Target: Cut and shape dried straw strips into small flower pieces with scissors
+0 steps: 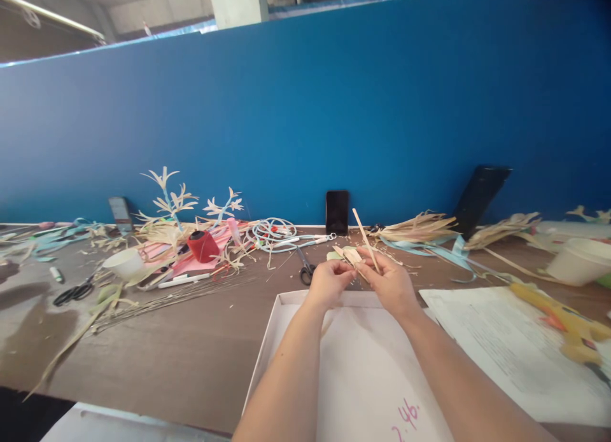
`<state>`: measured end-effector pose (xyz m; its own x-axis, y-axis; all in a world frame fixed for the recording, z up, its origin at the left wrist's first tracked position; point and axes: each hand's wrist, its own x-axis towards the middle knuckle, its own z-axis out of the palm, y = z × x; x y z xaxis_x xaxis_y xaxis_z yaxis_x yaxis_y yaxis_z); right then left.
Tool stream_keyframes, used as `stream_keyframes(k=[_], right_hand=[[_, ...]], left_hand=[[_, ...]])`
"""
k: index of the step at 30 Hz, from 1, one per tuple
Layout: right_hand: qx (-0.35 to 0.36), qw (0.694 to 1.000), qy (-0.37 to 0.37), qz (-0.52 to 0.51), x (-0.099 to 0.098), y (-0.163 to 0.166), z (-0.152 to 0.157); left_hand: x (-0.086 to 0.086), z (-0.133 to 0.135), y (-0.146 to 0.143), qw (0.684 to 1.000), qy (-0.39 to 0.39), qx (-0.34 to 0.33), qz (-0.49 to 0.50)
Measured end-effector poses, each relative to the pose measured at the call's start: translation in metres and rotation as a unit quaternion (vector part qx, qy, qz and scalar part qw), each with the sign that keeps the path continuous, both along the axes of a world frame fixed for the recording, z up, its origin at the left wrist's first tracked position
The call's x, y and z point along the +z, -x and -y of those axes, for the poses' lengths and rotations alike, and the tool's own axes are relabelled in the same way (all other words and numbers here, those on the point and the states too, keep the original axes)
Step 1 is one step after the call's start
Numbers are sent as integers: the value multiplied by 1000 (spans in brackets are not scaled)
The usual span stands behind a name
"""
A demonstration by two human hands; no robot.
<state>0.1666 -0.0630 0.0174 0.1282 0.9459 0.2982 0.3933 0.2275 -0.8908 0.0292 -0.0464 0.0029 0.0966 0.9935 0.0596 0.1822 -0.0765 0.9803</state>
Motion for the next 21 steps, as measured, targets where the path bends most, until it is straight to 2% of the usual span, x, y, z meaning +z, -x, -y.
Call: stream_keyframes(k=[7, 16, 21], right_hand=[[3, 1000, 4, -5, -5, -2, -3], [-4, 1000, 7, -14, -2, -1, -1], [-13, 999, 27, -42, 1, -1, -1]], left_hand=[[3, 1, -1, 1000, 11, -10, 24], [6, 3, 4, 1000, 19, -23, -4], [4, 2, 3, 997, 38, -54, 41]])
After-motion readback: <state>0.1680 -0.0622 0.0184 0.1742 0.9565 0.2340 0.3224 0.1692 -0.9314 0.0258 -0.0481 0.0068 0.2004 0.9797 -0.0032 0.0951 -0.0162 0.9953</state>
